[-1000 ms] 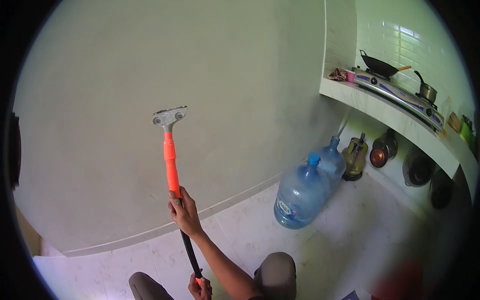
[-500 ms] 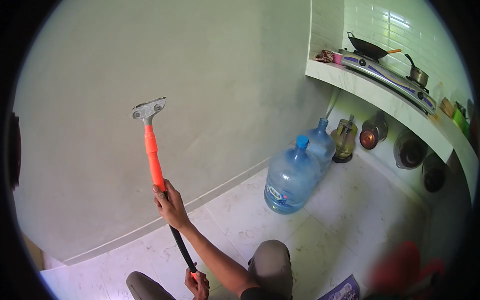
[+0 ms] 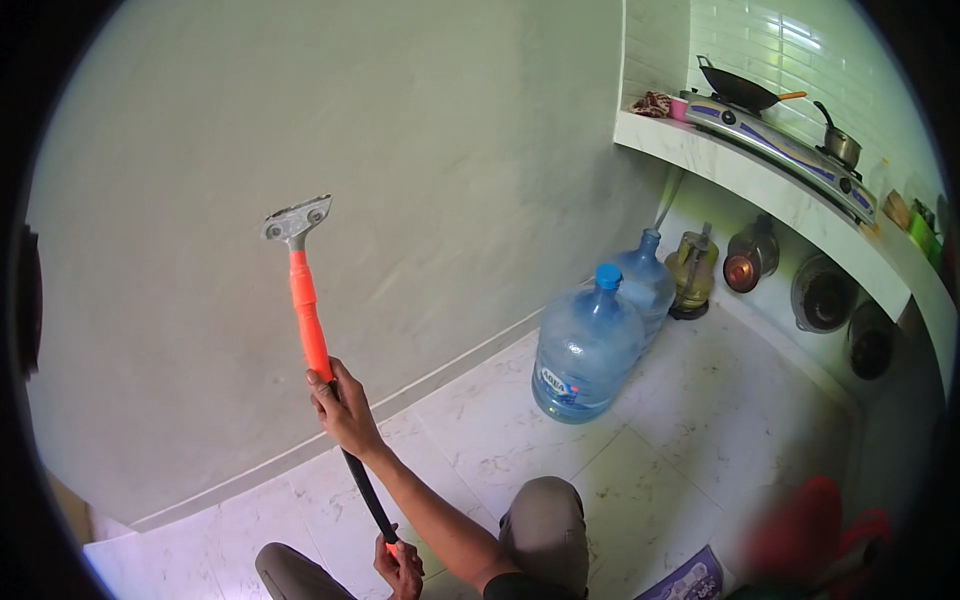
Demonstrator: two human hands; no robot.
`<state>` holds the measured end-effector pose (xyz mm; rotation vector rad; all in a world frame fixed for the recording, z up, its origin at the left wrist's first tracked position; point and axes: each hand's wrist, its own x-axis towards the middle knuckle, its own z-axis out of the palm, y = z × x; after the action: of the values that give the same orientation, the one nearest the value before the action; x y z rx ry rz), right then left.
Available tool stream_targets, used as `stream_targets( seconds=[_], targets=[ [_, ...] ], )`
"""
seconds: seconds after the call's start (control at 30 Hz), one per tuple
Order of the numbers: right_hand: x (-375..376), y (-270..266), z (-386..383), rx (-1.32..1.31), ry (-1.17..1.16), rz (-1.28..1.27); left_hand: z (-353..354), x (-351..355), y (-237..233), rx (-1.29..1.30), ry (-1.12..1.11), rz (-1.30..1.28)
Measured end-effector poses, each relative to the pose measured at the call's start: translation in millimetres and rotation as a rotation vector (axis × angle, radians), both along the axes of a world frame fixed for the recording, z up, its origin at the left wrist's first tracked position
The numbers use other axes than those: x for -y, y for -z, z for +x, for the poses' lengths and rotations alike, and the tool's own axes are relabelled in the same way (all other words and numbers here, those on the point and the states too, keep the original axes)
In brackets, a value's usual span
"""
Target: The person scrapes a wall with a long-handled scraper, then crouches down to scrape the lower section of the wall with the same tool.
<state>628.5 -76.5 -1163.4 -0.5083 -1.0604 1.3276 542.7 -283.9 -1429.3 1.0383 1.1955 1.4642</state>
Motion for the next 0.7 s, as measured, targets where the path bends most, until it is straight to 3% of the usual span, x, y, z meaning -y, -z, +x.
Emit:
stream_targets(
  seconds=[0.13, 0.27, 0.7],
  targets=[
    [-3, 4, -1, 0.006, -0.004, 0.000, 0, 1, 0, 0.020, -0.003, -0.010],
    [-2, 1, 1, -0.006, 0.006, -0.005, 8, 0, -37, 0.024, 0.015, 0.035],
    [-5, 3, -1, -0.031, -0.009, 0.008, 9, 0, -45, 0.030, 0.048, 0.014]
  ],
)
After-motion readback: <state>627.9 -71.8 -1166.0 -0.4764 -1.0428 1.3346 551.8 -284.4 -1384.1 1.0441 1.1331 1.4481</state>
